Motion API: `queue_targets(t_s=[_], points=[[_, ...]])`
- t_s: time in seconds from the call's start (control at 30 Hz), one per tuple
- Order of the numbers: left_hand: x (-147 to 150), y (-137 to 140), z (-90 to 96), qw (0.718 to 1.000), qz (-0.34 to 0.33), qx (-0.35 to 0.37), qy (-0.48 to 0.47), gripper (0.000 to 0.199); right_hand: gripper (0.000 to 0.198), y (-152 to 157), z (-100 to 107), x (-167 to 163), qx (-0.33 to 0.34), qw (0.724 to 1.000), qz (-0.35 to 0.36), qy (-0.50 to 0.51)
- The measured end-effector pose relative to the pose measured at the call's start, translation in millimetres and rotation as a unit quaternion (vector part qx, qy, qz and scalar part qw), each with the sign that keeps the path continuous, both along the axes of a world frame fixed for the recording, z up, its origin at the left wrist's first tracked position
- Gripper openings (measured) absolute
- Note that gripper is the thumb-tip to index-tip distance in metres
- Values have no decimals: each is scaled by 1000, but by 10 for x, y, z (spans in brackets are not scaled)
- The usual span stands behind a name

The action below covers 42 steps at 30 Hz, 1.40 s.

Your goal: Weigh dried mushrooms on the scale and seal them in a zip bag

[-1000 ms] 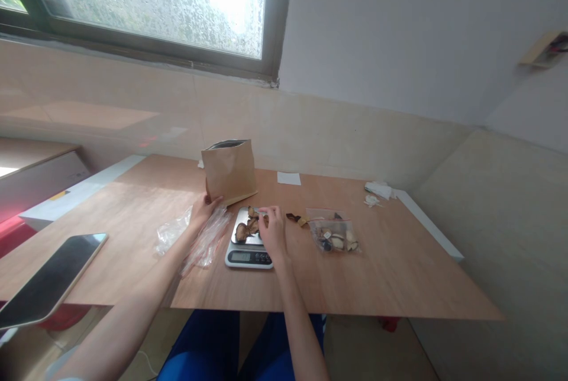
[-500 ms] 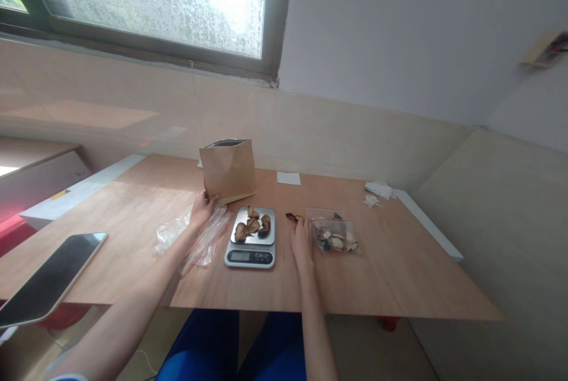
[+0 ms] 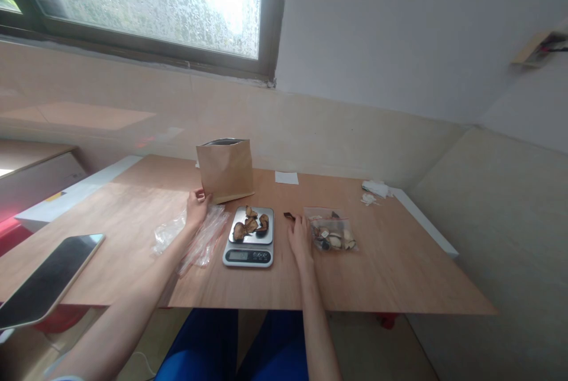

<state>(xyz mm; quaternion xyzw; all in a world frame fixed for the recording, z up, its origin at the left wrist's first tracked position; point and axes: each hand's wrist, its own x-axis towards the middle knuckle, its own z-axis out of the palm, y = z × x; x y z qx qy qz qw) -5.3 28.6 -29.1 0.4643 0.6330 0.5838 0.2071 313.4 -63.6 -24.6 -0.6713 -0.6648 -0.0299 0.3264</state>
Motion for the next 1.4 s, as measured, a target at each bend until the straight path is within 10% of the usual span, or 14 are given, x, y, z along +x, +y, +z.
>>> queue_targets(t_s=[0.3, 0.73, 1.4], points=[[20, -60, 71, 1000, 12, 1, -20, 24, 19, 106, 163, -98, -13, 999, -37, -9], [21, -76, 89, 1000, 13, -5, -8, 24, 25, 223, 381, -555, -6, 984, 135, 121], [13, -72, 71, 1000, 15, -18, 2, 28, 25, -113, -135, -3, 8, 999, 10, 29]])
